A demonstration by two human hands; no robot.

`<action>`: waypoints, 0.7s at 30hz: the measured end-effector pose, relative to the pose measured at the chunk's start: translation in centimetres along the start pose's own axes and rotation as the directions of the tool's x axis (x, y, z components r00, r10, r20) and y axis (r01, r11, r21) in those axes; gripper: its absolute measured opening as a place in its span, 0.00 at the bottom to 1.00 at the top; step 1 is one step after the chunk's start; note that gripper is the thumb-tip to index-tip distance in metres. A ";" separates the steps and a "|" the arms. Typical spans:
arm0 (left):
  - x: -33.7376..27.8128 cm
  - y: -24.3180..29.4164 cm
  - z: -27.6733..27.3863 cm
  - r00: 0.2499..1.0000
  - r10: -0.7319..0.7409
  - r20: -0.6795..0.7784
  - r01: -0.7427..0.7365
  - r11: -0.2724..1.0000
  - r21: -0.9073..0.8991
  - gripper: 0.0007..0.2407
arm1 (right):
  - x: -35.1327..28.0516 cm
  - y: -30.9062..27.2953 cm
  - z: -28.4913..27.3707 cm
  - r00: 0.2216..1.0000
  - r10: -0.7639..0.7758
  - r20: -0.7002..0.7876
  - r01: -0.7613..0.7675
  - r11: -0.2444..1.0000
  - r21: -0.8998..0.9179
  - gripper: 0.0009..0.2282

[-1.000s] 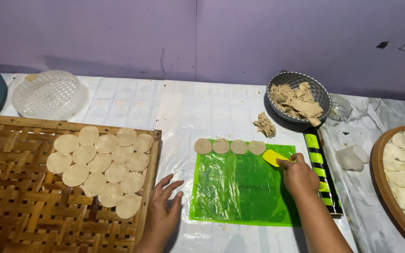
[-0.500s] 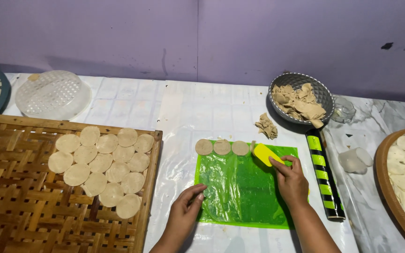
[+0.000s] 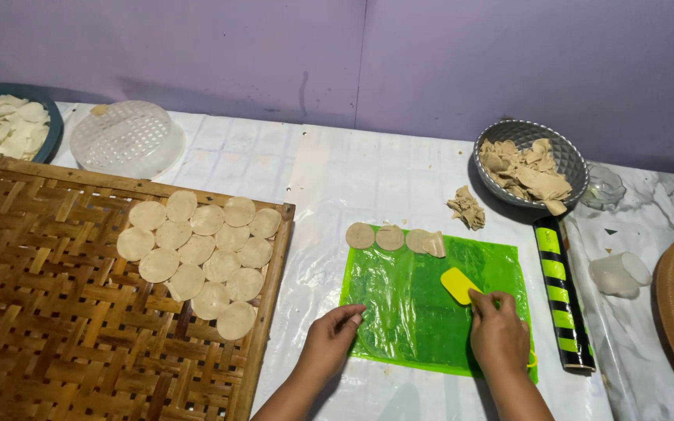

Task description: Arranging small circular pieces of dough from a work mat onto a woven wooden tray for drying or further processing.

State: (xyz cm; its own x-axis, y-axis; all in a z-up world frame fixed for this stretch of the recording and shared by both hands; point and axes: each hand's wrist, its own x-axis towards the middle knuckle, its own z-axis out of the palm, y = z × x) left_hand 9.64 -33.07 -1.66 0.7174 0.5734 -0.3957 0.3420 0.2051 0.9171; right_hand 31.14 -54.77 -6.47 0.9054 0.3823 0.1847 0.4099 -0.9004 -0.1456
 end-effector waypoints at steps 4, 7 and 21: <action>2.2 2.4 1.6 0.988 0.157 0.004 -0.156 0.979 0.129 0.11 | -2.1 -0.7 1.5 0.964 -0.190 -0.188 0.161 0.974 -0.160 0.23; 5.7 4.7 3.9 0.935 0.353 0.042 -0.347 0.881 0.321 0.11 | -2.5 -0.8 1.8 0.976 -0.104 -0.194 0.104 0.995 -0.010 0.20; 20.8 5.6 13.6 0.888 0.443 0.123 -0.407 0.631 0.661 0.08 | -1.8 -0.9 0.9 0.976 -0.122 -0.180 0.136 0.989 0.065 0.20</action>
State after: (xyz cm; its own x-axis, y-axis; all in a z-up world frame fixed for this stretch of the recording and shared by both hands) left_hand 34.74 -30.74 -5.40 0.8634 0.5022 0.0491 0.3249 -0.6278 0.7073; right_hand 29.21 -54.51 -7.51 0.8137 0.4455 0.3734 0.5352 -0.8249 -0.1821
